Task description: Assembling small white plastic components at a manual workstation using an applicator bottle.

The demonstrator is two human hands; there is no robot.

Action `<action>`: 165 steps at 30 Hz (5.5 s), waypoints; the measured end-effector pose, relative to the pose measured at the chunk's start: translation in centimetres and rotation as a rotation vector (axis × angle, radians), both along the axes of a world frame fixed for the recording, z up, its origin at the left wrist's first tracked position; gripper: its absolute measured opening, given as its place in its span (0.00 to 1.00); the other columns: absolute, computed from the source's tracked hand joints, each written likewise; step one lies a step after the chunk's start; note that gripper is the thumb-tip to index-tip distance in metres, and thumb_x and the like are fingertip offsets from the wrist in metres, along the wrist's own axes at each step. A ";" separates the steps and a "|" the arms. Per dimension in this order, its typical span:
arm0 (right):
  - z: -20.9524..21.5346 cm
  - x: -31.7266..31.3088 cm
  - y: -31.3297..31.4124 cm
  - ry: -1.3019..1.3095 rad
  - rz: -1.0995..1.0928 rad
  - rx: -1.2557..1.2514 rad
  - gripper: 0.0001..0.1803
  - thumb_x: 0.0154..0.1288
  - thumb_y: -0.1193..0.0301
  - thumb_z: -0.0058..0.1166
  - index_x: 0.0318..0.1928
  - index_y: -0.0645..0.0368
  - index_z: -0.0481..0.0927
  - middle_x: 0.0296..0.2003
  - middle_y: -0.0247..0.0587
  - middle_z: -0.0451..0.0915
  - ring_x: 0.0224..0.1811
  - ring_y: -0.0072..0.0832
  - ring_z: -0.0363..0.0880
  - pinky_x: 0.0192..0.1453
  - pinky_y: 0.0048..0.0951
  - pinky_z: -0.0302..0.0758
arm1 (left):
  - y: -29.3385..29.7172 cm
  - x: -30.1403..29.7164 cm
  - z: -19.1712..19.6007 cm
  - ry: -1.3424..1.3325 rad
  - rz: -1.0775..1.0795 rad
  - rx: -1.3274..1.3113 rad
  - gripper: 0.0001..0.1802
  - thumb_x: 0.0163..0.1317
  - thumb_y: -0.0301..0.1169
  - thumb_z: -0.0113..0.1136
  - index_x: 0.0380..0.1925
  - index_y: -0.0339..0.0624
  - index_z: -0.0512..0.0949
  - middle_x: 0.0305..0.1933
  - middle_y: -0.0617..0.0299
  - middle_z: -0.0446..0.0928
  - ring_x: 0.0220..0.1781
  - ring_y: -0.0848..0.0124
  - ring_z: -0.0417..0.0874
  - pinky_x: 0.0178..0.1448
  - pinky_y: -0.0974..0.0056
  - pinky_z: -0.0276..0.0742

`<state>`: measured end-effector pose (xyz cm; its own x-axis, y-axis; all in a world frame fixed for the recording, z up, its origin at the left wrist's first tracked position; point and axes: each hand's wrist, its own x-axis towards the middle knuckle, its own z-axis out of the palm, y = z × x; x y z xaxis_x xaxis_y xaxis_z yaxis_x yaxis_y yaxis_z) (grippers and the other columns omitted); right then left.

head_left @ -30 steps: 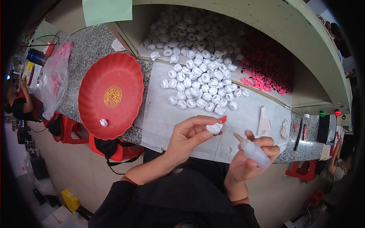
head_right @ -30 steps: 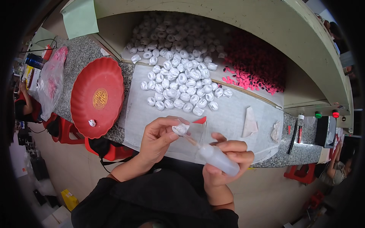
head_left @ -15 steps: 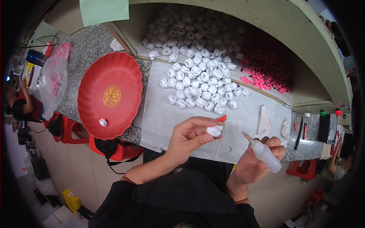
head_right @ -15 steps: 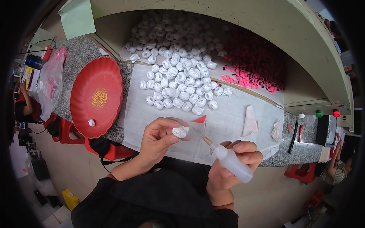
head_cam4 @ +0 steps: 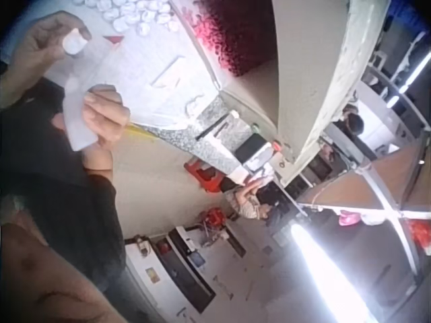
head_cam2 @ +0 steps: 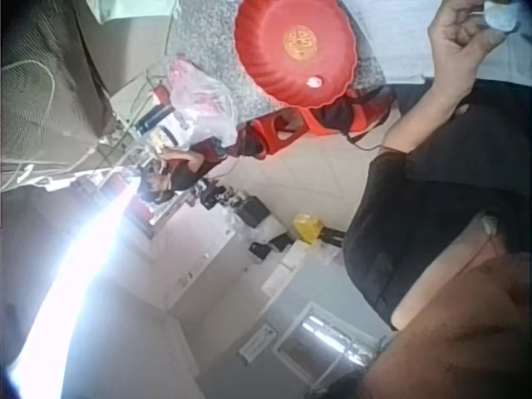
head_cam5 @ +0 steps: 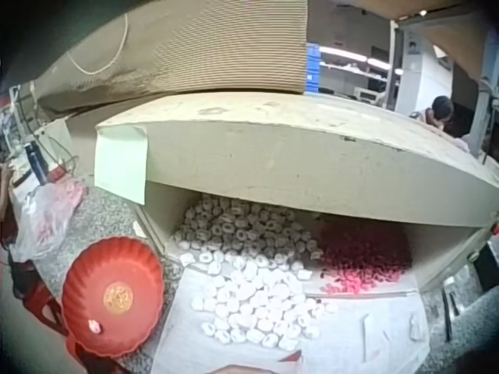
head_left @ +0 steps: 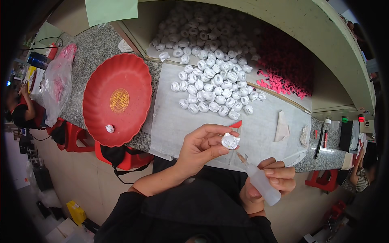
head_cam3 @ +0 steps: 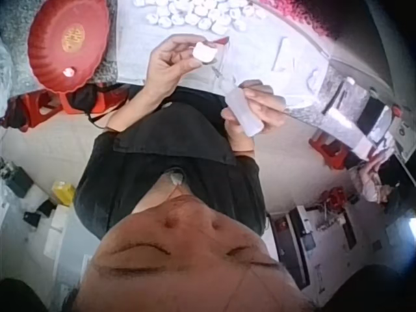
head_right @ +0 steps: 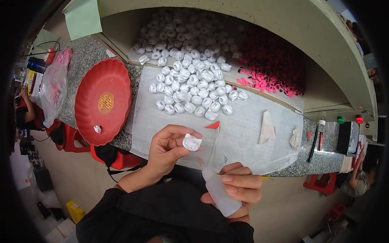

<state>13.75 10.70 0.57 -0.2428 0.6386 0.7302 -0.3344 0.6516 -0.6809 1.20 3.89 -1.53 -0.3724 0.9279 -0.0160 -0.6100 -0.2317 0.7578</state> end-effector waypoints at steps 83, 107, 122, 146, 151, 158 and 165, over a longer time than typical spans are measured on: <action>-1.8 -2.7 12.6 -0.717 0.097 -0.285 0.03 0.46 0.81 0.54 0.23 0.65 0.73 0.29 0.39 0.73 0.25 0.25 0.71 0.26 0.22 0.66 | 0.3 -2.1 -0.9 0.121 0.232 0.026 0.18 0.47 0.14 0.52 0.42 0.32 0.66 0.45 0.52 0.68 0.52 0.67 0.68 0.57 0.64 0.60; -1.1 -0.3 1.7 -0.203 0.439 -0.874 0.06 0.45 0.84 0.52 0.25 0.67 0.69 0.26 0.49 0.70 0.24 0.29 0.72 0.28 0.25 0.73 | -0.1 -0.6 -1.2 0.492 0.229 0.066 0.17 0.47 0.15 0.53 0.40 0.33 0.68 0.43 0.48 0.69 0.47 0.65 0.71 0.50 0.65 0.67; -1.2 -1.6 1.5 -0.142 0.455 -0.980 0.07 0.44 0.83 0.53 0.25 0.66 0.69 0.27 0.42 0.66 0.24 0.24 0.68 0.25 0.22 0.69 | -0.2 -1.1 -0.3 0.809 0.205 0.068 0.14 0.43 0.17 0.59 0.33 0.34 0.73 0.41 0.47 0.72 0.43 0.65 0.74 0.44 0.67 0.69; -1.4 -0.9 0.8 -0.227 0.483 -0.733 0.14 0.41 0.84 0.58 0.33 0.65 0.75 0.28 0.40 0.76 0.32 0.22 0.72 0.36 0.20 0.67 | -0.6 0.0 -0.6 0.347 0.034 0.121 0.10 0.49 0.20 0.54 0.35 0.38 0.73 0.40 0.56 0.74 0.50 0.64 0.70 0.63 0.53 0.47; -1.8 -1.0 0.5 -0.208 0.461 -0.696 0.14 0.41 0.84 0.58 0.33 0.65 0.75 0.28 0.40 0.76 0.32 0.22 0.72 0.36 0.20 0.67 | -0.8 0.2 -0.4 0.379 0.073 0.072 0.08 0.50 0.23 0.55 0.32 0.39 0.71 0.39 0.52 0.73 0.47 0.60 0.73 0.63 0.49 0.41; -1.7 -1.0 0.5 -0.252 0.470 -0.926 0.13 0.42 0.84 0.57 0.33 0.66 0.74 0.30 0.39 0.76 0.32 0.20 0.73 0.37 0.20 0.69 | -0.6 -0.5 -0.9 0.187 -0.044 0.091 0.11 0.50 0.21 0.54 0.35 0.38 0.72 0.42 0.56 0.72 0.46 0.66 0.72 0.64 0.53 0.41; -1.9 -0.9 0.5 -0.233 0.576 -0.894 0.13 0.42 0.84 0.58 0.33 0.65 0.74 0.28 0.39 0.76 0.30 0.19 0.72 0.35 0.18 0.68 | -0.6 0.0 -1.6 0.288 0.057 0.167 0.08 0.51 0.30 0.57 0.30 0.42 0.71 0.36 0.55 0.72 0.45 0.61 0.73 0.62 0.47 0.43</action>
